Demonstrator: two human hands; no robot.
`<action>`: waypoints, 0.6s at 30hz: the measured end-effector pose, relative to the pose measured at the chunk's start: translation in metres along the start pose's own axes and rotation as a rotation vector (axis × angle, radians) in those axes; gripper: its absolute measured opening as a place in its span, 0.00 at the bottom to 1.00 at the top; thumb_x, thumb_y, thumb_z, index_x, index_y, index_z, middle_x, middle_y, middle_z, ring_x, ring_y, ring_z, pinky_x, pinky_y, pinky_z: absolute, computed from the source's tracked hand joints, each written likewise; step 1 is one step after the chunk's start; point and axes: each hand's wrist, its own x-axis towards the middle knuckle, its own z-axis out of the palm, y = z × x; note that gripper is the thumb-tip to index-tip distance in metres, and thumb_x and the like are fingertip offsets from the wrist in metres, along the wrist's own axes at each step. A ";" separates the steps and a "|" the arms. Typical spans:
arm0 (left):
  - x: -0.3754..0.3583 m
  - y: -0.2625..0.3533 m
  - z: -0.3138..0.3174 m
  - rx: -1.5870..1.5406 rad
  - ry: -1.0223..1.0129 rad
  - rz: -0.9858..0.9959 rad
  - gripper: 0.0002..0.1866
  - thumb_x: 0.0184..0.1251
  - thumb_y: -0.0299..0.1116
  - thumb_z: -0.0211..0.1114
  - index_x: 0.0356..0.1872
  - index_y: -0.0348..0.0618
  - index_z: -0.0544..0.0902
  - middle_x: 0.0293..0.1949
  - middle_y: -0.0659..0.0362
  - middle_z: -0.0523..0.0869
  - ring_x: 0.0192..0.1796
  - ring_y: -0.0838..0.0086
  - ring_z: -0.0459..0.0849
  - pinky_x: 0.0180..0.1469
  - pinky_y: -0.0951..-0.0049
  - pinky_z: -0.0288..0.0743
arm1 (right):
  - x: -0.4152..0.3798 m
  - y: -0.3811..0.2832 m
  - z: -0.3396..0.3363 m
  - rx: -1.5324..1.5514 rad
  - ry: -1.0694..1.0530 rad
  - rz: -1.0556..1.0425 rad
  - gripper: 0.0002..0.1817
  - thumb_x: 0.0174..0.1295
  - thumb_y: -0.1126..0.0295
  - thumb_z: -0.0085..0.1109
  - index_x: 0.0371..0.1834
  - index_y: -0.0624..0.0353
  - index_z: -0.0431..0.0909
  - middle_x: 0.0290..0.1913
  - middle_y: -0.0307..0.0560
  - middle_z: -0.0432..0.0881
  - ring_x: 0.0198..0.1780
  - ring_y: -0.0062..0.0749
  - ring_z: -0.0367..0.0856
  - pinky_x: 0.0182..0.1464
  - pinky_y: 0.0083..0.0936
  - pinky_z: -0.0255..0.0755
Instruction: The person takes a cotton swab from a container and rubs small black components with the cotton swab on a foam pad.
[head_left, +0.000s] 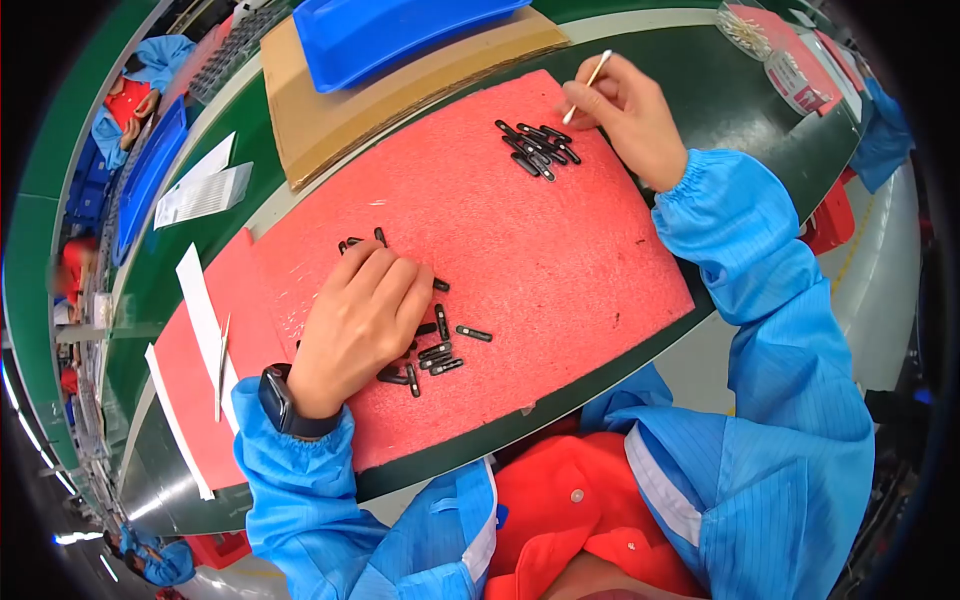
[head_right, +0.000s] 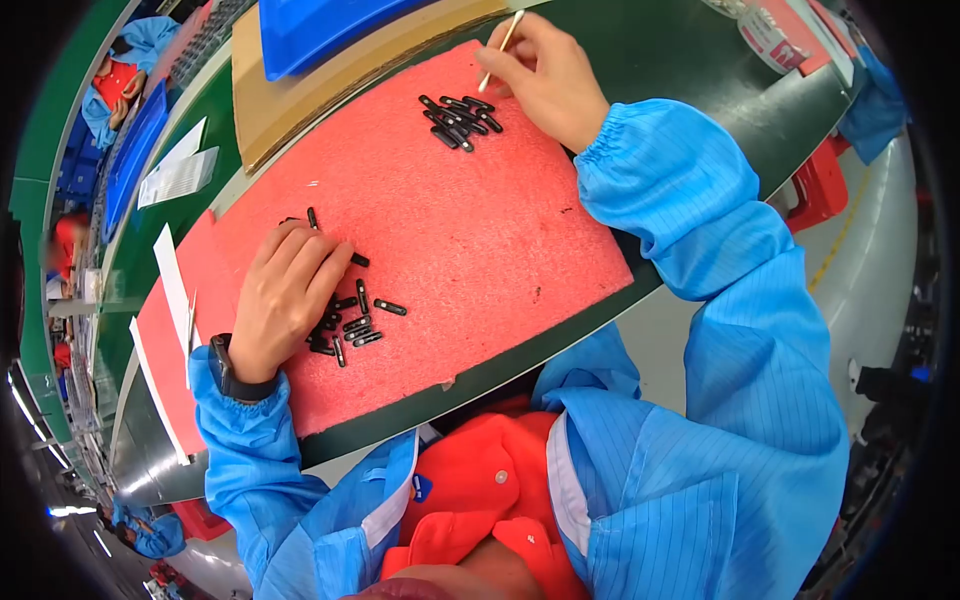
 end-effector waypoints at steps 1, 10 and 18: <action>0.003 -0.001 -0.002 -0.007 0.000 0.002 0.11 0.51 0.27 0.58 0.37 0.38 0.79 0.35 0.55 0.77 0.40 0.65 0.78 0.51 0.68 0.72 | -0.002 0.005 0.000 0.022 0.000 0.062 0.06 0.65 0.72 0.56 0.38 0.62 0.70 0.32 0.41 0.79 0.38 0.25 0.81 0.40 0.20 0.75; 0.027 -0.007 0.011 -0.047 -0.015 0.134 0.12 0.50 0.29 0.58 0.37 0.38 0.79 0.36 0.56 0.77 0.40 0.67 0.77 0.46 0.70 0.71 | -0.025 -0.037 0.043 -0.204 0.022 -0.420 0.05 0.64 0.75 0.56 0.39 0.62 0.69 0.32 0.43 0.79 0.37 0.24 0.81 0.41 0.20 0.75; 0.007 -0.001 0.010 -0.310 0.105 -0.049 0.19 0.49 0.30 0.60 0.46 0.43 0.81 0.48 0.55 0.79 0.49 0.65 0.77 0.52 0.64 0.71 | -0.038 -0.043 0.061 0.293 -0.525 0.115 0.05 0.62 0.80 0.56 0.36 0.61 0.70 0.33 0.43 0.78 0.37 0.22 0.80 0.39 0.18 0.76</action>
